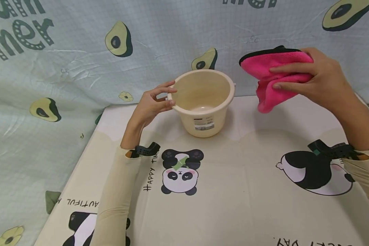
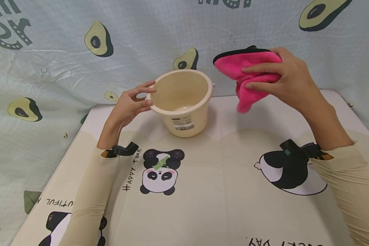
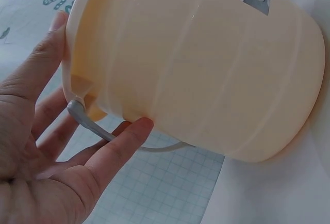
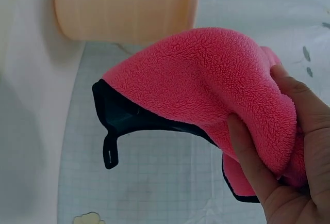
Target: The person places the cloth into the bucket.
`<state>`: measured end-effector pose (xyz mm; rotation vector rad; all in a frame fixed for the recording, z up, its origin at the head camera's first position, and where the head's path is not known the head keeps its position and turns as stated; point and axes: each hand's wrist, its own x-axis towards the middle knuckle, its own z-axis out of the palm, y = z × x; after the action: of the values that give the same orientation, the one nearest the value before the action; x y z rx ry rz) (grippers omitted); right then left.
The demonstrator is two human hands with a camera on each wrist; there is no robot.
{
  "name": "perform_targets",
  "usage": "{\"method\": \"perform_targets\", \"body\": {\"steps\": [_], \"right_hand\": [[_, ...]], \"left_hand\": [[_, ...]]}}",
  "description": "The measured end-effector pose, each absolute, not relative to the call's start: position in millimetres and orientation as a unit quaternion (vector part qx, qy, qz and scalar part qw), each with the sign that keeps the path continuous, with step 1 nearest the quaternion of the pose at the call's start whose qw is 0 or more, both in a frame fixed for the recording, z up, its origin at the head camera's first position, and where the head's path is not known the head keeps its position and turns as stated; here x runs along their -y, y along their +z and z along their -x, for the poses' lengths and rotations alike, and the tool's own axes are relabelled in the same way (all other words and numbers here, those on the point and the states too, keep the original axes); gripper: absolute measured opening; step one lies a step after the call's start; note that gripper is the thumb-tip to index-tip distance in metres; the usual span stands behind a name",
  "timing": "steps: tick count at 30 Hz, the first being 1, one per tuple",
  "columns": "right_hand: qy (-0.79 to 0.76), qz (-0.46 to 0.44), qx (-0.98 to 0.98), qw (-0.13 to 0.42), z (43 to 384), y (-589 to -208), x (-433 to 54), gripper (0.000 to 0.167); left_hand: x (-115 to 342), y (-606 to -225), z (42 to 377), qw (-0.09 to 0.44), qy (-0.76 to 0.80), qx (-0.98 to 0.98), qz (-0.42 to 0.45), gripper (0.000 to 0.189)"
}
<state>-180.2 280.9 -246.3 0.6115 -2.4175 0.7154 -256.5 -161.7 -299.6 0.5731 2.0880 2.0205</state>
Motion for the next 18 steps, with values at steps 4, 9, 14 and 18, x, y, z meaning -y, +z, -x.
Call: {"method": "perform_targets", "body": {"steps": [4,9,14,18], "right_hand": [[0.272,-0.217,0.898,0.27,181.0,-241.0,-277.3,0.055],[0.274,-0.205,0.902,0.265,183.2,-231.4,-274.4,0.051],[0.267,-0.21,0.9,0.272,186.3,-218.6,-269.1,0.05],[0.263,-0.219,0.897,0.28,189.2,-207.6,-263.3,0.05]], "left_hand": [[161.4,-298.7,256.9,0.091,0.677,-0.705,-0.19,0.038],[161.0,-297.3,257.2,0.092,0.674,-0.709,-0.189,0.041],[160.2,-296.1,257.1,0.089,0.671,-0.711,-0.192,0.041],[159.5,-296.4,257.4,0.09,0.665,-0.714,-0.198,0.045]]}}
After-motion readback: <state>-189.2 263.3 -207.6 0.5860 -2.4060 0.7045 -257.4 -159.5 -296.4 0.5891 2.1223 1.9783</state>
